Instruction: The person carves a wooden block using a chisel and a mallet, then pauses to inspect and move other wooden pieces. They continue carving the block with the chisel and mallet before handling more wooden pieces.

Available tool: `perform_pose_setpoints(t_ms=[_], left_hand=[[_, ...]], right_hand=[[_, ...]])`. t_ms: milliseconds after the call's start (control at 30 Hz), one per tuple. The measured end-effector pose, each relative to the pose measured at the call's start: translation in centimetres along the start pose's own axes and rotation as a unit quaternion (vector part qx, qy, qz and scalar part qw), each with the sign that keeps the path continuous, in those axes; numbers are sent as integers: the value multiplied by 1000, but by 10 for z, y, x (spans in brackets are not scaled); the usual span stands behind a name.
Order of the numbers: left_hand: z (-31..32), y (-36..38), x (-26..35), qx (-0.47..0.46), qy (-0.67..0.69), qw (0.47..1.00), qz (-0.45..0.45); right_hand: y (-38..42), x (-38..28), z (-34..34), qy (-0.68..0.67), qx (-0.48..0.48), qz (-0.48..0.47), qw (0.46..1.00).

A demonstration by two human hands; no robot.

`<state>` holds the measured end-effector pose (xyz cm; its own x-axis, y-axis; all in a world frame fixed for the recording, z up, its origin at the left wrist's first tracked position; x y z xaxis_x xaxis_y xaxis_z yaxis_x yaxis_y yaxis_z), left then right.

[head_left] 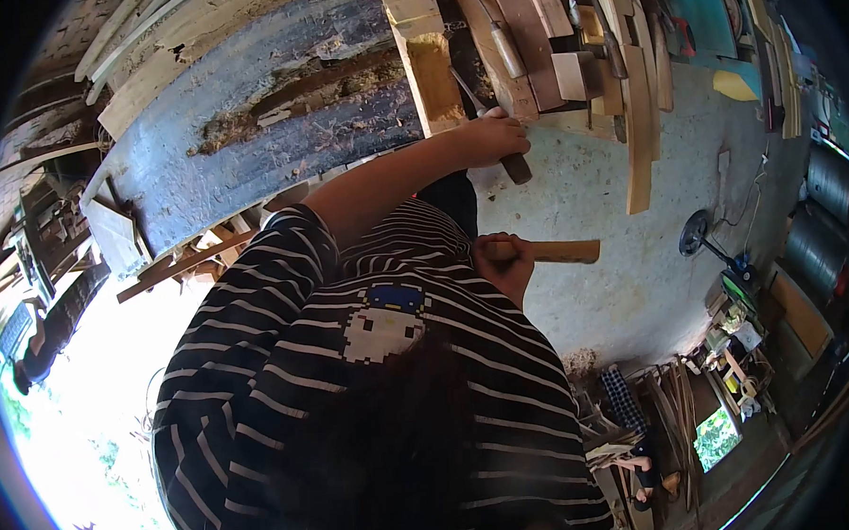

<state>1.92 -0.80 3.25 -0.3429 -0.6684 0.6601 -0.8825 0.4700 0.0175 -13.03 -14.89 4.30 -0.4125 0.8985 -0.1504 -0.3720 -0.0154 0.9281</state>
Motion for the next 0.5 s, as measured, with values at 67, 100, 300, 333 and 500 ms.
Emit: perform_pose_setpoints(t_ms=[67, 100, 300, 333, 500], left_hand=[[2, 0, -4, 27, 3, 1000, -7], [5, 0, -5, 27, 3, 1000, -6], [23, 1, -6, -55, -56, 997, 12], [21, 0, -5, -70, -55, 996, 12], [24, -4, -3, -56, -38, 997, 22]], right_hand=[[0, 4, 2, 24, -16, 4, 1000], [1, 4, 4, 47, -31, 4, 998], [11, 1, 11, 65, -37, -5, 997], [13, -1, 12, 66, -37, -5, 997], [18, -3, 18, 80, -60, -18, 995]])
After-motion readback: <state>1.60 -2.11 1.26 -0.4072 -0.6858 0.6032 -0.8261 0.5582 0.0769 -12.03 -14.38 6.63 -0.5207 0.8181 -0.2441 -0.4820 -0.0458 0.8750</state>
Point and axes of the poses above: each hand's wrist, its own y-axis away from the middle knuckle, its own z-axis out of the palm, x = y × z, the point moved 6 cm from there along -y, towards the middle knuckle, and after that the axes turned 8 degrees about -z, right-handed, at the moved point
